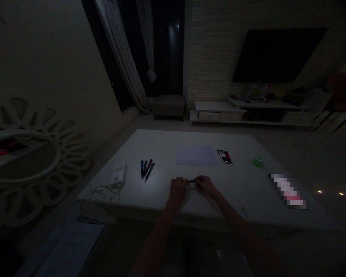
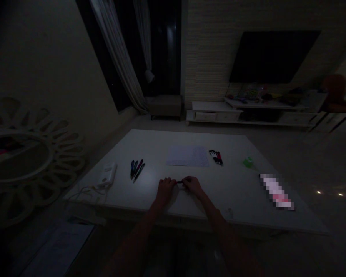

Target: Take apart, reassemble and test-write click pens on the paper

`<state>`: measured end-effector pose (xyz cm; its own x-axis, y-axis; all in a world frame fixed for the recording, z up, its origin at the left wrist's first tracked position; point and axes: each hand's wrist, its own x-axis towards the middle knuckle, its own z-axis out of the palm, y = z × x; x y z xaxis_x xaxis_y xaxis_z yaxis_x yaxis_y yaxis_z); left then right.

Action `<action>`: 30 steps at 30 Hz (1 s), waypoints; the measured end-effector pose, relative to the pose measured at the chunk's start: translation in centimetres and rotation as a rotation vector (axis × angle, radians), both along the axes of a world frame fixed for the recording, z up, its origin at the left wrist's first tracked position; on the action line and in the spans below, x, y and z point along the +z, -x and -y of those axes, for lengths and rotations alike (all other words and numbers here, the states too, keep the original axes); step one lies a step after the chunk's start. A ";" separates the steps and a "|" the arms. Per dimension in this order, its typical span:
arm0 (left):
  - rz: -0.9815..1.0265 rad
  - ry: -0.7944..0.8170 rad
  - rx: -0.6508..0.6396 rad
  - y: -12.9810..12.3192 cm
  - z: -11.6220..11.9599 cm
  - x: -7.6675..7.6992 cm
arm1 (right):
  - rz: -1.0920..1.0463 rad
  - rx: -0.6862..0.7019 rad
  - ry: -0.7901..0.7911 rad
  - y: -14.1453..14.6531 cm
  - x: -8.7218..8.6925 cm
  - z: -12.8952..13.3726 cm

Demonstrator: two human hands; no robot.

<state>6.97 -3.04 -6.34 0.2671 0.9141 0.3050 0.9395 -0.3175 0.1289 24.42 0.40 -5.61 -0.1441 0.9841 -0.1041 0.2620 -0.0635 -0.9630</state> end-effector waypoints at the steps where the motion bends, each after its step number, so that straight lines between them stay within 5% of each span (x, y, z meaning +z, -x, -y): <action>1: 0.001 -0.001 0.001 0.0 -0.1 0.0 | -0.009 -0.004 -0.045 0.0 0.0 0.0; 7: -0.001 -0.013 0.000 0.1 -0.2 -0.1 | 0.045 0.012 0.017 -0.2 -0.2 -0.2; 16: -0.005 -0.045 0.000 0.0 0.1 0.2 | 0.041 0.012 -0.206 -0.7 -0.4 -0.3; 22: -0.010 -0.058 -0.015 0.0 0.0 0.0 | 0.107 0.046 0.000 0.0 0.1 0.1; 30: -0.031 -0.115 -0.018 0.1 -0.2 -0.8 | 0.032 0.044 -0.186 -0.2 0.0 -0.3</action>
<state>6.91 -2.89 -7.12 0.2939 0.8684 0.3993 0.9366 -0.3451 0.0611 24.60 0.66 -5.61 -0.1869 0.9796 0.0742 0.2913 0.1274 -0.9481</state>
